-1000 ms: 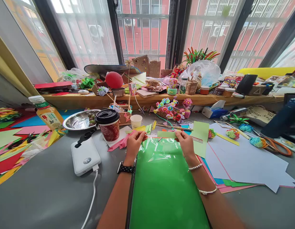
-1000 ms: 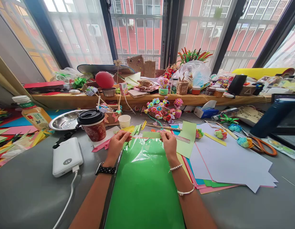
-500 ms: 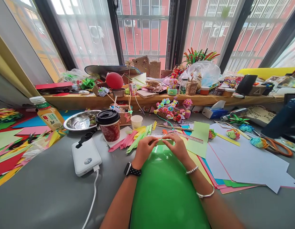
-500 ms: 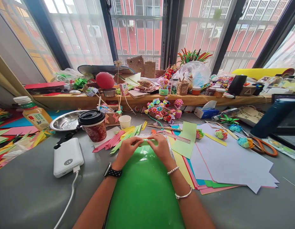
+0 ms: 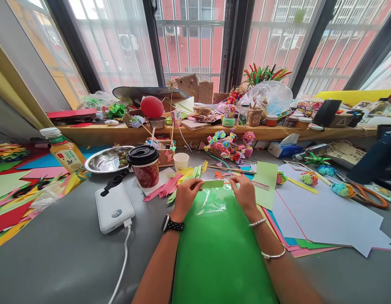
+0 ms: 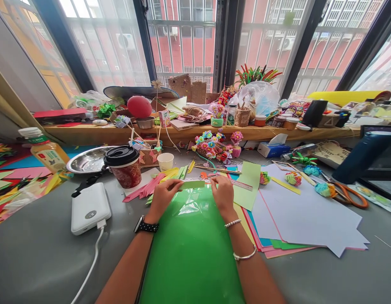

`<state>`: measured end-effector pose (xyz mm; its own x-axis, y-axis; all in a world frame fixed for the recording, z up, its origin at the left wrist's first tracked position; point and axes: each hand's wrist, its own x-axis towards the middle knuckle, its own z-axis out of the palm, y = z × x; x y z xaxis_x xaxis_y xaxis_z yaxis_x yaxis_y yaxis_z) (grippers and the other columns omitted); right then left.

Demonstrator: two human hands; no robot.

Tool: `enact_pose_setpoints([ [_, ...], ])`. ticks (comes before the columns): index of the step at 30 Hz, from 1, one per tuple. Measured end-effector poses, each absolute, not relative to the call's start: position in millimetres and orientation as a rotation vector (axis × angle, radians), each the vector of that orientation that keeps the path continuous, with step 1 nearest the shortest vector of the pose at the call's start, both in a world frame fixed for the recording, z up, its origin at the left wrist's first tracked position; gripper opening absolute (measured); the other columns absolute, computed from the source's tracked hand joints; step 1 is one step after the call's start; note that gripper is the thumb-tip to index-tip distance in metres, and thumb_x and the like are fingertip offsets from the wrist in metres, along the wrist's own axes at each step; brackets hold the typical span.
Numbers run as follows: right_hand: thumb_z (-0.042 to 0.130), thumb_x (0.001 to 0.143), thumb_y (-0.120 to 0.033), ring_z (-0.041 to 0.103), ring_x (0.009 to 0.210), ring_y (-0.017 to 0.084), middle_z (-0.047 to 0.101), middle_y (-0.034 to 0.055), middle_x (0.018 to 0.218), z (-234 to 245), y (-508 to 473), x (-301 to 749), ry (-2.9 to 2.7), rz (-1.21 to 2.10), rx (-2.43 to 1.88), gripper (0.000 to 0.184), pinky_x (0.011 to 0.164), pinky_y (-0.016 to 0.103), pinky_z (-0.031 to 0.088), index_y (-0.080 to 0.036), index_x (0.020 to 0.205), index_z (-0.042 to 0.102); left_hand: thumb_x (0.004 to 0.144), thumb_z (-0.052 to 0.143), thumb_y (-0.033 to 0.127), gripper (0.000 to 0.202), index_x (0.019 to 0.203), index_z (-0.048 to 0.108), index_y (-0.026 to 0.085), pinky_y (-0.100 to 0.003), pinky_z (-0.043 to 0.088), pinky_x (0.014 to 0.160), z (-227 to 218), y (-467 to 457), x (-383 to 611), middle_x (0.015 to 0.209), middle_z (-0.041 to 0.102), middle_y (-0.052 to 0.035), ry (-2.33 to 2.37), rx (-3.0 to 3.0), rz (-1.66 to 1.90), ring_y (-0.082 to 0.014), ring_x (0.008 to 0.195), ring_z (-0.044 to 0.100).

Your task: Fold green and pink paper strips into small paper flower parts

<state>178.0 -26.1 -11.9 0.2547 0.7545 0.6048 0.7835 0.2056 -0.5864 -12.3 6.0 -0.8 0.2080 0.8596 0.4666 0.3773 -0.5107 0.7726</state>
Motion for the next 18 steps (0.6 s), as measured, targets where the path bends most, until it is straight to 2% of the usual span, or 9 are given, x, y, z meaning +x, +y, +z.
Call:
enact_pose_setpoints([
  [2, 0.048, 0.079, -0.026, 0.057, 0.073, 0.022, 0.065, 0.0086, 0.074, -10, -27, 178, -1.446, -0.015, -1.500, 0.018, 0.069, 0.036, 0.044, -0.016, 0.074, 0.063, 0.073, 0.053, 0.032, 0.019, 0.074, 0.063, 0.016, -0.024, 0.047, 0.055, 0, 4, -11, 0.068, 0.066, -0.0026, 1.122, 1.946, 1.257, -0.0157, 0.056, 0.063],
  [5, 0.053, 0.077, -0.028, 0.056, 0.084, 0.021, 0.066, 0.0068, 0.083, -5, -30, 171, -1.607, 0.107, -1.313, 0.014, 0.077, 0.035, 0.043, -0.018, 0.079, 0.063, 0.073, 0.054, 0.034, 0.020, 0.074, 0.063, 0.016, -0.023, 0.047, 0.053, 0, 0, -5, 0.068, 0.066, -0.0023, 1.072, 1.940, 1.184, -0.0154, 0.054, 0.063],
  [8, 0.056, 0.076, -0.026, 0.057, 0.080, 0.020, 0.066, 0.0049, 0.078, -3, -33, 161, -1.744, 0.206, -1.236, 0.011, 0.074, 0.033, 0.044, -0.020, 0.076, 0.065, 0.073, 0.054, 0.035, 0.021, 0.074, 0.063, 0.015, -0.022, 0.046, 0.051, 1, -3, -1, 0.072, 0.066, -0.0029, 1.000, 1.933, 1.119, -0.0148, 0.053, 0.063],
  [12, 0.057, 0.076, -0.024, 0.057, 0.077, 0.021, 0.067, 0.0045, 0.075, -3, -33, 160, -1.718, 0.170, -1.262, 0.010, 0.072, 0.034, 0.044, -0.021, 0.074, 0.066, 0.073, 0.054, 0.035, 0.023, 0.077, 0.063, 0.015, -0.022, 0.047, 0.051, 1, 0, -4, 0.071, 0.066, -0.0030, 0.999, 1.890, 1.128, -0.0149, 0.054, 0.063],
  [15, 0.057, 0.075, -0.022, 0.057, 0.077, 0.022, 0.067, 0.0052, 0.075, -4, -31, 163, -1.692, 0.111, -1.298, 0.010, 0.072, 0.036, 0.044, -0.020, 0.074, 0.067, 0.073, 0.053, 0.036, 0.024, 0.078, 0.063, 0.015, -0.024, 0.049, 0.053, 2, 5, -12, 0.068, 0.066, -0.0034, 1.067, 1.846, 1.215, -0.0157, 0.055, 0.063],
  [18, 0.058, 0.075, -0.021, 0.057, 0.076, 0.022, 0.066, 0.0056, 0.075, -4, -30, 165, -1.694, 0.081, -1.307, 0.009, 0.071, 0.036, 0.044, -0.020, 0.073, 0.067, 0.074, 0.053, 0.035, 0.023, 0.080, 0.063, 0.015, -0.027, 0.050, 0.062, 3, 6, -15, 0.074, 0.067, -0.0049, 1.148, 1.862, 1.363, -0.0170, 0.065, 0.064],
])
